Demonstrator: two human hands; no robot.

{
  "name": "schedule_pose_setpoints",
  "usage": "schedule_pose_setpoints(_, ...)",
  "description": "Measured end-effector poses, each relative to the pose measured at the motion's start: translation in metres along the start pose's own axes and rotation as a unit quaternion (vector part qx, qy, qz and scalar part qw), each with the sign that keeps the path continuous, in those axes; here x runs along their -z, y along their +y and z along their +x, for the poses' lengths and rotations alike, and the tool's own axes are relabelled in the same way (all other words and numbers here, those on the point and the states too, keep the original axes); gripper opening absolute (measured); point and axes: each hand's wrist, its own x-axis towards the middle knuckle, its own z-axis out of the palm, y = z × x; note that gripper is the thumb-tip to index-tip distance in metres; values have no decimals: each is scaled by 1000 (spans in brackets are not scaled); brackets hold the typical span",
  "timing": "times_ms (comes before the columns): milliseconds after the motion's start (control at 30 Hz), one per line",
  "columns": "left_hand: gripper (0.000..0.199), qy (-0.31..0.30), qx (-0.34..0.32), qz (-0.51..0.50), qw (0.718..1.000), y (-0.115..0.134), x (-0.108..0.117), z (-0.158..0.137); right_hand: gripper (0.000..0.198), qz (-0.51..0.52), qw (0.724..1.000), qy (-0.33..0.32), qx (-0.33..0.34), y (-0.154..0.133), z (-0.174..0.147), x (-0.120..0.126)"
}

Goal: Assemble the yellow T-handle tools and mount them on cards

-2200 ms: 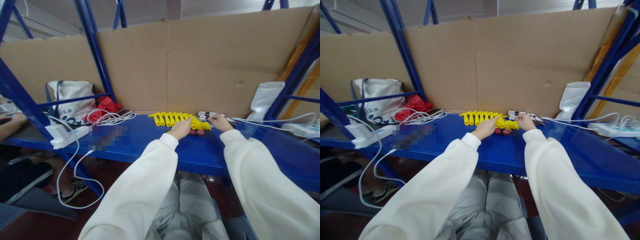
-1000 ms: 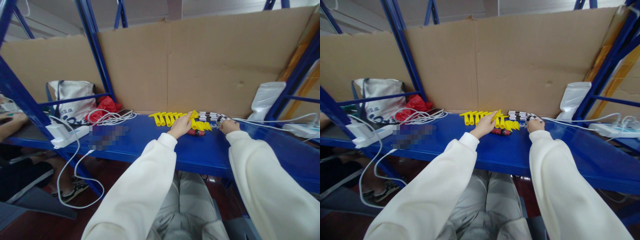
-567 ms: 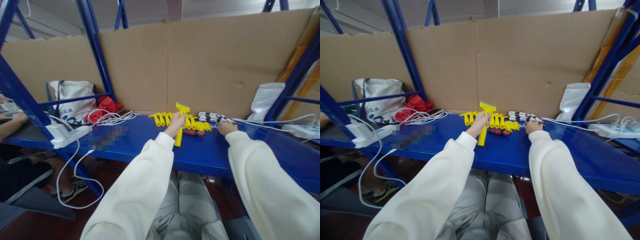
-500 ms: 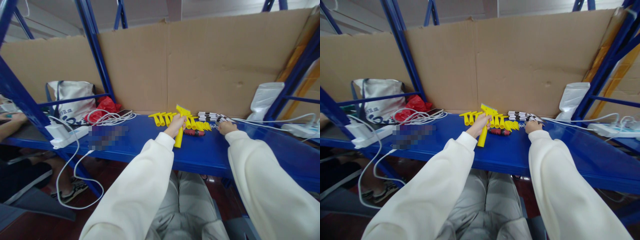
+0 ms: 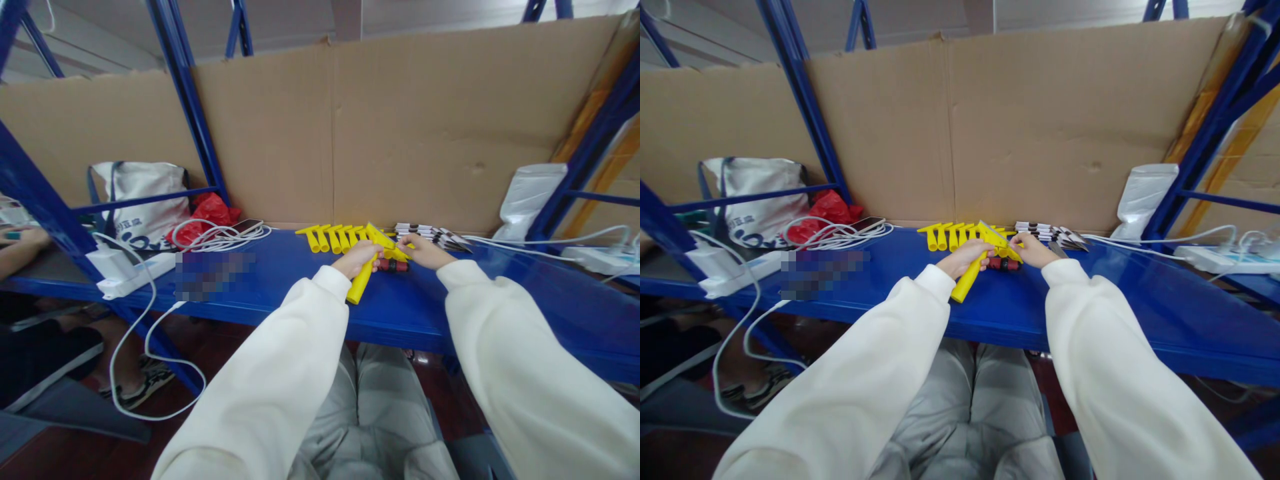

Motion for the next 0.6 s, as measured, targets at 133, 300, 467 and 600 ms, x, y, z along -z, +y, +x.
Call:
schedule_pose_setpoints(133, 33, 2, -7, 35, 999, 0, -2, -1, 12, -11, 999, 23, 34, -2, 2, -6)
schedule_pose_setpoints(300, 35, 0, -13, 70, 997, -2, -3, 0, 12, -13, 999, 26, 28, -5, 2, -4)
schedule_pose_setpoints(467, 36, -21, -28, 71, 997, -5, -2, 2, 15, 5, 1000, 20, 24, -13, 0, -2)
schedule_pose_setpoints(600, 34, -19, -31, 54, 998, -6, -1, 3, 16, 36, 999, 37, 14, -11, 0, -6)
